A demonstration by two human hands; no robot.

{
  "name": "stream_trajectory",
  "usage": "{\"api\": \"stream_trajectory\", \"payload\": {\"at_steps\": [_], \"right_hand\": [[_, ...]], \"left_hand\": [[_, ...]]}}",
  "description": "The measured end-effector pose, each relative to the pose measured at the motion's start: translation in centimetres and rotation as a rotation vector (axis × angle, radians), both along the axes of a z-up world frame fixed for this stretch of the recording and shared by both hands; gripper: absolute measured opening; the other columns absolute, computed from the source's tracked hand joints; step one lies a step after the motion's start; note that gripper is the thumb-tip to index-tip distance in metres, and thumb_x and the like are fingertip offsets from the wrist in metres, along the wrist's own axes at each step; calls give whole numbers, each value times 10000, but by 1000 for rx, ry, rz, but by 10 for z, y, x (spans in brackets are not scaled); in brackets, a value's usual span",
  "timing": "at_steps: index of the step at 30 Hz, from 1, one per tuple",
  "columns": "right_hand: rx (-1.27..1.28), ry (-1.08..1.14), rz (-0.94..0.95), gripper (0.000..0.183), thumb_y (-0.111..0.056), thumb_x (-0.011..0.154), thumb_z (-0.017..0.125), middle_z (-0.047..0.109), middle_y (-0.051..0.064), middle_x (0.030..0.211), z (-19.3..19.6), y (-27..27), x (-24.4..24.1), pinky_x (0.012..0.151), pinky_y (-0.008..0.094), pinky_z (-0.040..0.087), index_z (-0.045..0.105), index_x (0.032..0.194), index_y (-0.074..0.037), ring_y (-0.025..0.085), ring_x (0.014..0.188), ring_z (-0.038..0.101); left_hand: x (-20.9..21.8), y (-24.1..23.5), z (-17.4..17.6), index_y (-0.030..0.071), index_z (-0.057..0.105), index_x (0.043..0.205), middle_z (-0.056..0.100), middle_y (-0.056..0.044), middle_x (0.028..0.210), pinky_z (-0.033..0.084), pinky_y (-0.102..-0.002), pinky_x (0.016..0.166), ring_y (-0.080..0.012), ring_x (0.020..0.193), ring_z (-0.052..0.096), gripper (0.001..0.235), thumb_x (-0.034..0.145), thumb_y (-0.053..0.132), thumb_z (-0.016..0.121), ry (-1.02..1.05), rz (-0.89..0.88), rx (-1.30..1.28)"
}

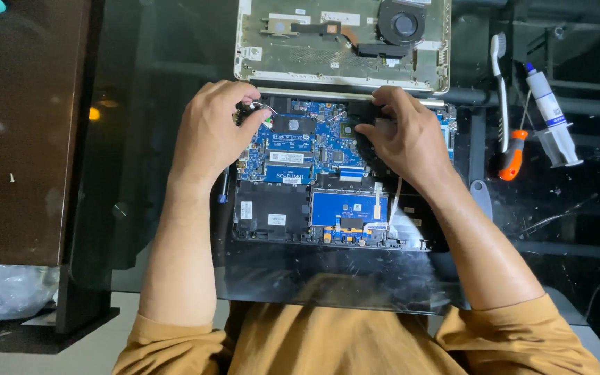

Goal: The person disassembles a laptop by removing the cooling fan, disconnecting ribbon cables, and unscrewing the motherboard. They use a screwdriver and a plastic pry tool to detach components and lift the motherboard out of the chassis.

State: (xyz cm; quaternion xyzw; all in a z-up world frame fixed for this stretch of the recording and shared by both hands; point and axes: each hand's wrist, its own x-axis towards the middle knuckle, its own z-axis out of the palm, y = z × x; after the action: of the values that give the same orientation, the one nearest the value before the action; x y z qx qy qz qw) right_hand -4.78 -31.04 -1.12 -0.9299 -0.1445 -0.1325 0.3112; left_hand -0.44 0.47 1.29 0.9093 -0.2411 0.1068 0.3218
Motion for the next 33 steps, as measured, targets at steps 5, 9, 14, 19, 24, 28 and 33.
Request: {"api": "stream_trajectory", "payload": {"at_steps": [5,9,14,19,24,28,33], "right_hand": [[81,15,-9,481,-38,862,888,686,204,1021,-6,1,4,804,492,617,597,1243,-12,457,953,733],[125,-11,-37,466,-20,877,885,681,191,1003,-13,3,4,791,469,629,582,1231,-16,435,937,737],[131,-42,-63,428,-22,901,878,661,175,982,-16,6,4,775,454,635,594,1221,-26,425,930,738],[91,-119,-54,372,-51,927,868,647,114,976,-21,3,4,768,440,639,613,1196,-73,374,921,748],[81,-135,-49,362,-37,942,852,666,146,933,-13,8,2,713,478,627,615,1216,-46,398,860,752],[40,-169,-72,314,5,938,836,684,131,882,-23,3,5,685,426,623,651,1187,-48,352,798,760],[33,-168,-22,360,8,902,841,693,179,1082,-26,2,5,744,481,624,620,1179,-49,403,884,755]], "left_hand": [[-1,-2,1,65,789,1025,736,-118,897,590,-351,666,-289,827,720,125,916,100,841,26,21,34],[-3,-3,2,56,800,1032,741,-149,877,605,-358,650,-308,805,721,120,916,66,828,83,51,41],[-2,-6,1,56,799,1054,744,-172,884,612,-367,644,-317,789,729,141,918,72,832,134,79,26],[-1,-9,-4,62,805,1038,739,-174,868,610,-354,626,-310,777,726,120,921,66,828,110,71,4],[2,-11,-10,86,813,1029,752,-154,896,614,-352,626,-306,801,730,93,937,72,808,96,32,-28],[3,-13,-15,85,818,1038,753,-168,909,612,-333,617,-305,790,731,86,954,83,798,96,31,-60],[4,-13,-15,66,820,1021,756,-178,940,612,-344,611,-323,799,729,86,941,49,795,109,2,-76]]}}
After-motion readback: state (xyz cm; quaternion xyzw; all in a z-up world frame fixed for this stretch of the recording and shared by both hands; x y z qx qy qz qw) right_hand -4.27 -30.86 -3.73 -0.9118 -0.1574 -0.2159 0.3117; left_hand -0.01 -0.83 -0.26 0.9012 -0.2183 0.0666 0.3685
